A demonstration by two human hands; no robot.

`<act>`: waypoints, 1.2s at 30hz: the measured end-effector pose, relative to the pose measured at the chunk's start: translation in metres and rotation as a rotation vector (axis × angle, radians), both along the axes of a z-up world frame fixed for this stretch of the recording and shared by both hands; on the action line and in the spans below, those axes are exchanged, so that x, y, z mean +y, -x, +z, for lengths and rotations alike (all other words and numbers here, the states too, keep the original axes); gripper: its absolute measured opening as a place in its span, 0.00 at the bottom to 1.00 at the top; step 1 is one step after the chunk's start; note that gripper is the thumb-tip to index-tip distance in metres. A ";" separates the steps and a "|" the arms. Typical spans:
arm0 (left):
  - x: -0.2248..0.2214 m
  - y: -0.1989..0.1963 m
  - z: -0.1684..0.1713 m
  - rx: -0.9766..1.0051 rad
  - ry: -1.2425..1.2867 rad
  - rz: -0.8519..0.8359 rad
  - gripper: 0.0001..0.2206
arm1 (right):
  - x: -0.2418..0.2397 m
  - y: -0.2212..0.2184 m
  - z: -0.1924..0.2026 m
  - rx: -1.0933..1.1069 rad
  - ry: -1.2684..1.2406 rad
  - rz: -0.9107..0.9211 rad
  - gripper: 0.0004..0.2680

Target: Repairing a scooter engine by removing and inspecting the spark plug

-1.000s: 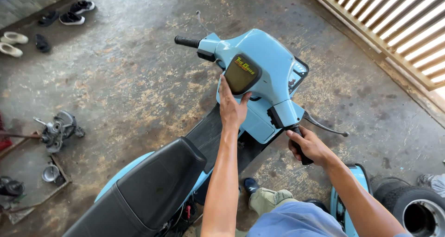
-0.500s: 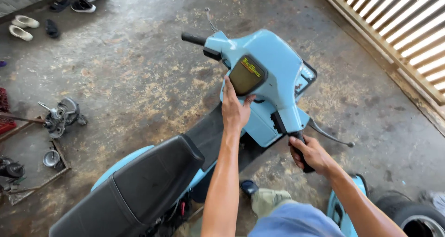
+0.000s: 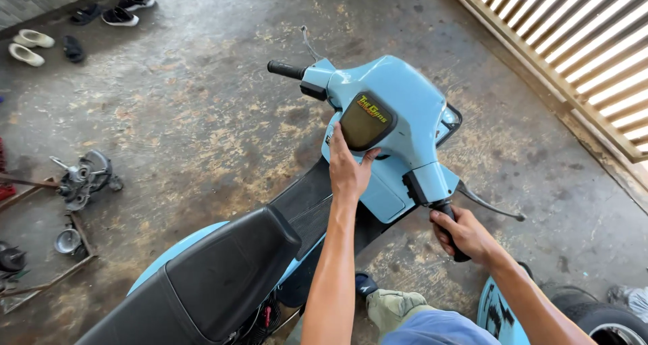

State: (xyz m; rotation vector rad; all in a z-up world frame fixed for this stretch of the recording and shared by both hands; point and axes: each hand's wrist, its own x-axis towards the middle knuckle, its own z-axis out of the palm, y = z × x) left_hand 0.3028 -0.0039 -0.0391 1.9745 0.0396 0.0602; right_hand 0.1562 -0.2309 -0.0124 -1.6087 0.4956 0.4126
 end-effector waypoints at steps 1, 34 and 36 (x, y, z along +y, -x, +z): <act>-0.002 0.001 -0.006 0.007 0.009 -0.005 0.47 | 0.003 0.001 0.008 0.007 0.009 -0.005 0.12; -0.003 -0.007 -0.002 0.104 -0.123 0.058 0.45 | -0.026 -0.037 0.018 0.060 0.067 0.114 0.11; -0.001 0.000 0.003 0.102 -0.111 0.041 0.45 | -0.021 -0.030 0.020 0.059 0.076 0.119 0.10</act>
